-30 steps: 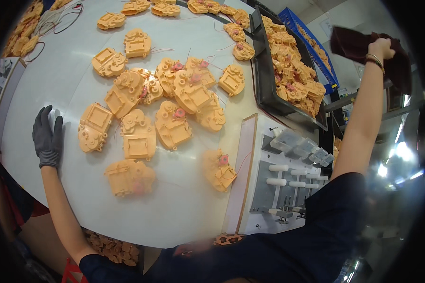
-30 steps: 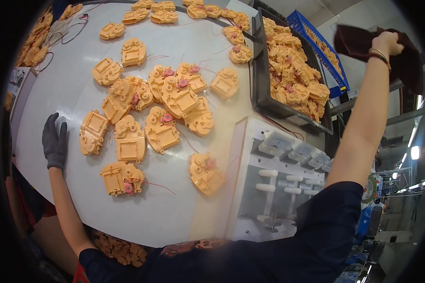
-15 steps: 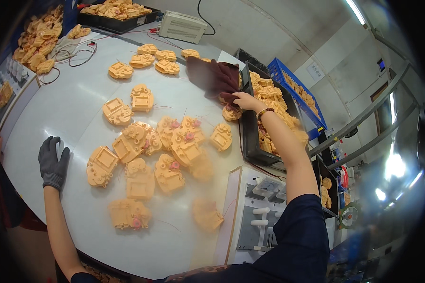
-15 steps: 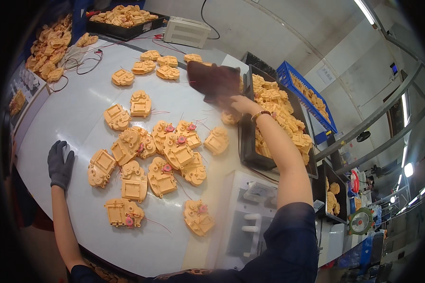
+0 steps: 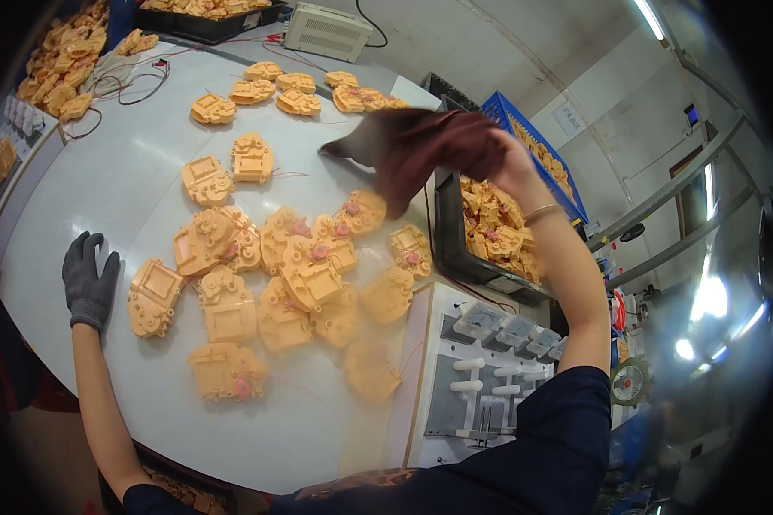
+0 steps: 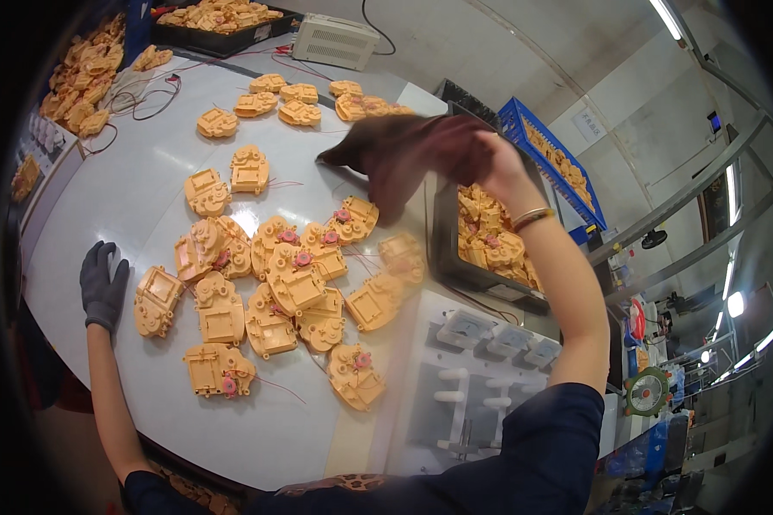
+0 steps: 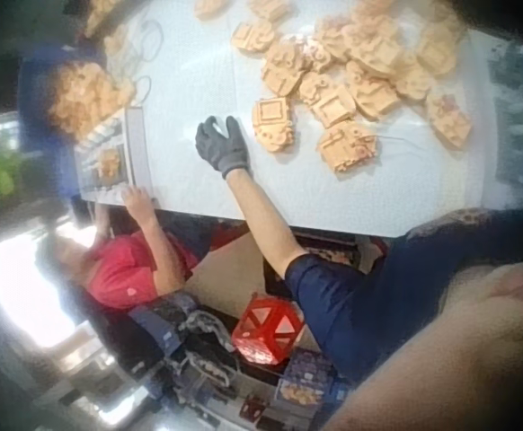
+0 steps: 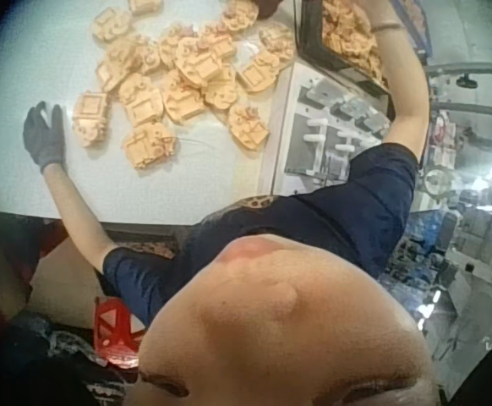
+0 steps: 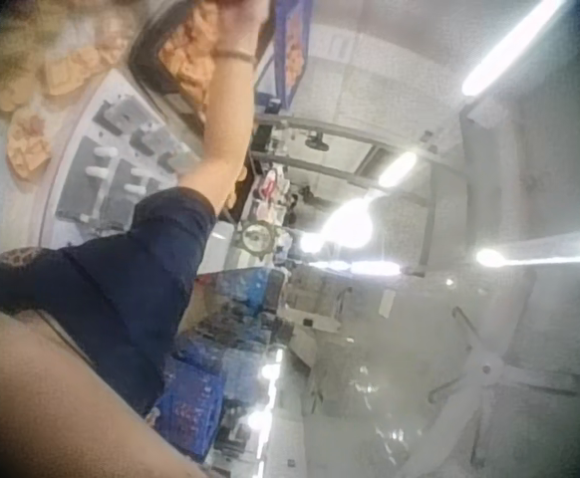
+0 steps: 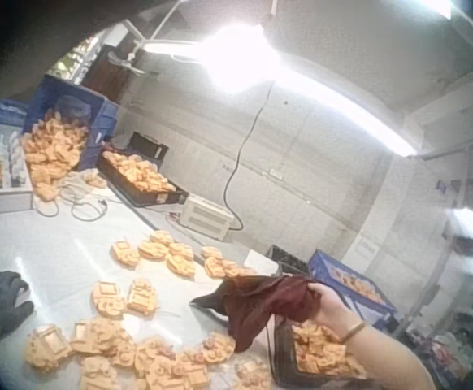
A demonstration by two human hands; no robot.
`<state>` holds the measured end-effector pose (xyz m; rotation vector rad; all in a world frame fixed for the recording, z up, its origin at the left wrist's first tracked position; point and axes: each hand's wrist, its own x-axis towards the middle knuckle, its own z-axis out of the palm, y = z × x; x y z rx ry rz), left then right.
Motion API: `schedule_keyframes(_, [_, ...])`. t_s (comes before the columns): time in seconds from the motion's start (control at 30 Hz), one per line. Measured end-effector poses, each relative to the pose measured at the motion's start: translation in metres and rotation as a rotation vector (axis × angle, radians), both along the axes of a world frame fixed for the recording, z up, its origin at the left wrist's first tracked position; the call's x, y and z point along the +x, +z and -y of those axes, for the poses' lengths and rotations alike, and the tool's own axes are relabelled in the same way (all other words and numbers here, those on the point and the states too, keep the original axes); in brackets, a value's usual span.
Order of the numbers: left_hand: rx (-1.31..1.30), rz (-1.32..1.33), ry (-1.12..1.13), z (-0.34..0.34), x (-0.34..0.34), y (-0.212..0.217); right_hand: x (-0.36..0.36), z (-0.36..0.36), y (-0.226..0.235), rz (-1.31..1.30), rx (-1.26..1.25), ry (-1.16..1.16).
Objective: Testing yellow plastic toy housings on an electronic test rig and sorting them.
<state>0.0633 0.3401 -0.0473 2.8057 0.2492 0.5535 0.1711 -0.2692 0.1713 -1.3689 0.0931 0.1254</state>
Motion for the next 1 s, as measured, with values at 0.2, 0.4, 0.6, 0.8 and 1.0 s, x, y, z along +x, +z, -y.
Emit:
schedule_keyframes(0.2, [0.091, 0.063, -0.021, 0.001, 0.000, -0.005, -0.012, 0.135, 0.102, 0.393, 0.052, -0.671])
schedule_keyframes(0.4, [0.106, -0.021, -0.019, -0.002, -0.001, -0.013, -0.049, 0.176, 0.127, 0.618, -0.218, -1.405])
schedule_keyframes(0.6, [0.147, -0.003, -0.041, 0.002, 0.007, -0.016, -0.054, 0.219, 0.131, 0.533, -0.380, -2.077])
schedule_keyframes(0.8, [0.187, 0.009, -0.015, -0.019, 0.012, -0.024, 0.010, 0.234, 0.111, 0.772, -0.612, -2.004])
schedule_keyframes(1.0, [0.148, 0.050, -0.045, -0.011, 0.009, -0.029, 0.158, 0.134, 0.011, 0.852, -1.230, -0.365])
